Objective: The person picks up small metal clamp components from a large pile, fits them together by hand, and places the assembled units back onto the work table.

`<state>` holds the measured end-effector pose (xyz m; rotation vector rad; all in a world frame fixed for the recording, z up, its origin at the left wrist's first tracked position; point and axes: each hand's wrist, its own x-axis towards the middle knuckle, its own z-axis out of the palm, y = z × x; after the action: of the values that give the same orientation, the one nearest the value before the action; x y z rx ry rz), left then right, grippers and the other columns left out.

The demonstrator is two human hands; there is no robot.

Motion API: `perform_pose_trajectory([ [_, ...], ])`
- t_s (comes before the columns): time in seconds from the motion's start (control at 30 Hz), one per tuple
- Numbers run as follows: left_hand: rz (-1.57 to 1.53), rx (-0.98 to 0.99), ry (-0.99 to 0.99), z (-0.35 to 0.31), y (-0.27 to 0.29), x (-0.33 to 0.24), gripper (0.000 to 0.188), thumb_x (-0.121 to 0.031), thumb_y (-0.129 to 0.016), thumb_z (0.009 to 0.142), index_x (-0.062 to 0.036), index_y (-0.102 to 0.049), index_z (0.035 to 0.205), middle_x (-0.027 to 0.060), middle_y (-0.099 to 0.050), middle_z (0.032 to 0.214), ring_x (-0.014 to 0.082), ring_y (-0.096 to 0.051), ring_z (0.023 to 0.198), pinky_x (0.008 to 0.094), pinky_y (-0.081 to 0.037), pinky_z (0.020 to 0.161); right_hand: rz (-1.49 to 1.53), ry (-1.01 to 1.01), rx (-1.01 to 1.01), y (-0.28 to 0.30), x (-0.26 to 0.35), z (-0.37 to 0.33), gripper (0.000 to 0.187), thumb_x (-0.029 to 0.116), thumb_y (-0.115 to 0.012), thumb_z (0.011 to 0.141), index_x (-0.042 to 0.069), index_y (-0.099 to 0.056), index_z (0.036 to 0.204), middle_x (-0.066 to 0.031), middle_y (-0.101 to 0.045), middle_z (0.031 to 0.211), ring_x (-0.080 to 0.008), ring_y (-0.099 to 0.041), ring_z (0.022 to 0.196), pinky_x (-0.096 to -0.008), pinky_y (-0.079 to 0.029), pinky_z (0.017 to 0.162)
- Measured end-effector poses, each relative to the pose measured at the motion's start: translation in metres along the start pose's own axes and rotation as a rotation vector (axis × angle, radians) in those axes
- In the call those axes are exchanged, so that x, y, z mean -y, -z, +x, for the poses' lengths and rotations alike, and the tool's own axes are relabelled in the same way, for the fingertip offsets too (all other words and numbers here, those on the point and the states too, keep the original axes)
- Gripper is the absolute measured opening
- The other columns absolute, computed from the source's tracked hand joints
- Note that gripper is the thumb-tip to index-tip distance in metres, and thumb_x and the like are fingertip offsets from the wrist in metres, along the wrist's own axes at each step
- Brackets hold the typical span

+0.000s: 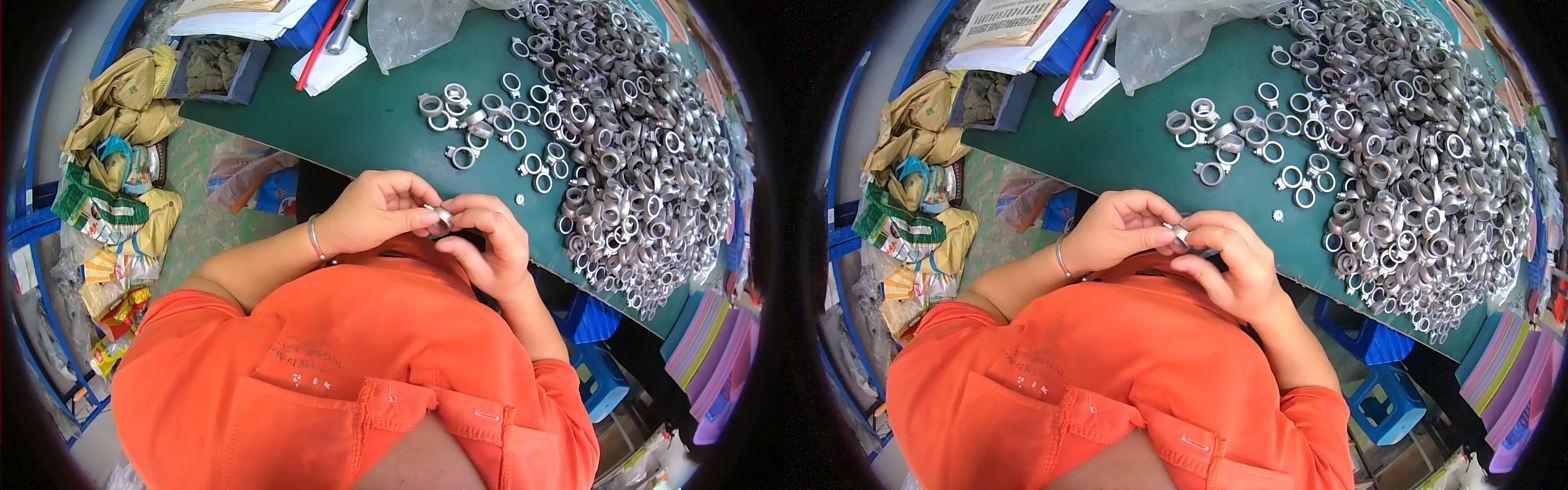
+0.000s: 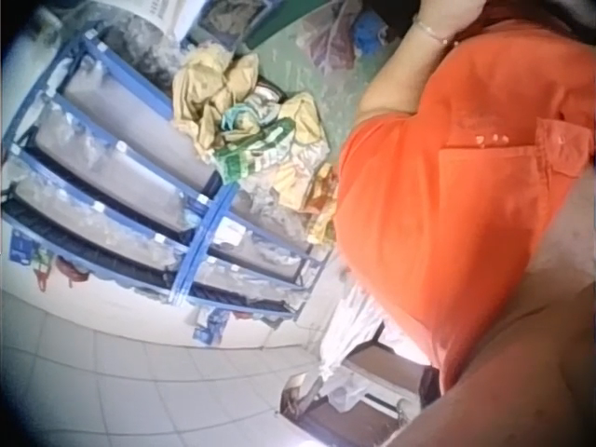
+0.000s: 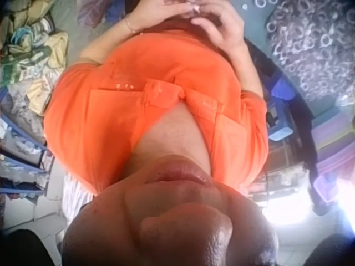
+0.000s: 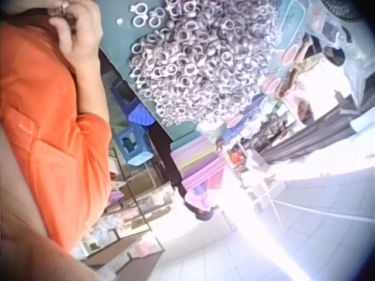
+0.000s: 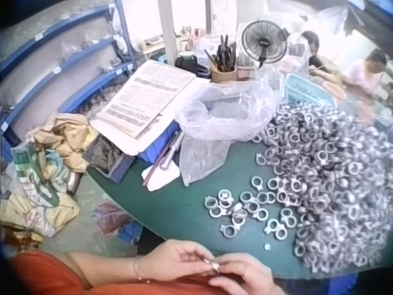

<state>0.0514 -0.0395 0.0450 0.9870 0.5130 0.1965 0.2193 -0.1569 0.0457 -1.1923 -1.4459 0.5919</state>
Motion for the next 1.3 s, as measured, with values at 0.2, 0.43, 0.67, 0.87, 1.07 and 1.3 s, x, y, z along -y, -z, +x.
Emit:
perform_pose_trajectory([
  [0.2, 0.18, 0.043, 0.127, -0.012, 0.008, 0.008, 0.012, -0.003, -0.064, 0.089, 0.0043, -0.063, 0.099, 0.0101, -0.068, 0.089, 0.0127, -0.067, 0.078, 0.0243, -0.055, 0.068, -0.735, -0.025, -0.024, 0.003, -0.019, 0.024, 0.025, -0.005, -0.069, 0.07, 0.004, -0.064, 0.094, -0.0095, -0.056, 0.084, -0.0289, -0.054, 0.077, -0.0372, -0.045, 0.067],
  [0.43, 0.843, 0.036, -0.097, -0.014, 0.011, 0.013, 0.018, -0.005, -0.063, 0.089, 0.0043, -0.064, 0.105, 0.0098, -0.07, 0.091, 0.0152, -0.068, 0.082, 0.026, -0.055, 0.073, -0.167, -0.277, -0.102, 0.007, -0.022, 0.009, 0.011, -0.002, -0.066, 0.081, 0.001, -0.06, 0.089, -0.0086, -0.058, 0.088, -0.0203, -0.057, 0.078, -0.0294, -0.047, 0.068],
  [0.67, 0.129, -0.02, -0.069, 0.006, -0.008, -0.007, 0.012, -0.001, -0.065, 0.088, 0.0043, -0.059, 0.098, 0.0083, -0.065, 0.089, 0.0143, -0.067, 0.081, 0.0245, -0.055, 0.068, 0.337, -0.438, -0.161, 0.003, -0.01, -0.001, 0.009, -0.005, -0.063, 0.084, 0.001, -0.06, 0.091, -0.0099, -0.06, 0.095, -0.0163, -0.059, 0.08, -0.0254, -0.049, 0.068],
  [0.87, 0.094, -0.029, -0.094, 0.012, -0.004, -0.009, 0.021, 0.003, -0.064, 0.087, 0.0064, -0.059, 0.108, 0.0127, -0.066, 0.1, 0.0162, -0.067, 0.088, 0.0257, -0.056, 0.076, -0.28, 0.128, -0.03, 0.007, -0.003, 0.008, 0.022, -0.013, -0.065, 0.07, 0.001, -0.06, 0.085, -0.0138, -0.061, 0.097, -0.0251, -0.061, 0.08, -0.0312, -0.051, 0.064],
  [1.07, 0.665, 0.124, 0.006, -0.006, 0.013, -0.01, 0.012, -0.004, -0.068, 0.082, 0.0012, -0.069, 0.093, 0.0064, -0.068, 0.081, 0.0071, -0.065, 0.072, 0.0225, -0.053, 0.064, -0.497, 0.045, -0.047, 0.013, -0.016, 0.027, 0.022, -0.009, -0.061, 0.074, 0.001, -0.06, 0.093, -0.0151, -0.059, 0.092, -0.0325, -0.058, 0.08, -0.038, -0.048, 0.07],
  [1.3, 0.943, 0.017, -0.27, -0.01, 0.011, 0.027, 0.015, -0.005, -0.067, 0.08, -0.0002, -0.069, 0.094, 0.0134, -0.068, 0.087, 0.0218, -0.068, 0.069, 0.0286, -0.054, 0.063, -0.763, -0.09, -0.073, 0.016, -0.039, 0.044, 0.017, 0.001, -0.07, 0.075, 0.001, -0.062, 0.09, -0.0138, -0.054, 0.093, -0.0319, -0.053, 0.083, -0.0399, -0.045, 0.072],
])
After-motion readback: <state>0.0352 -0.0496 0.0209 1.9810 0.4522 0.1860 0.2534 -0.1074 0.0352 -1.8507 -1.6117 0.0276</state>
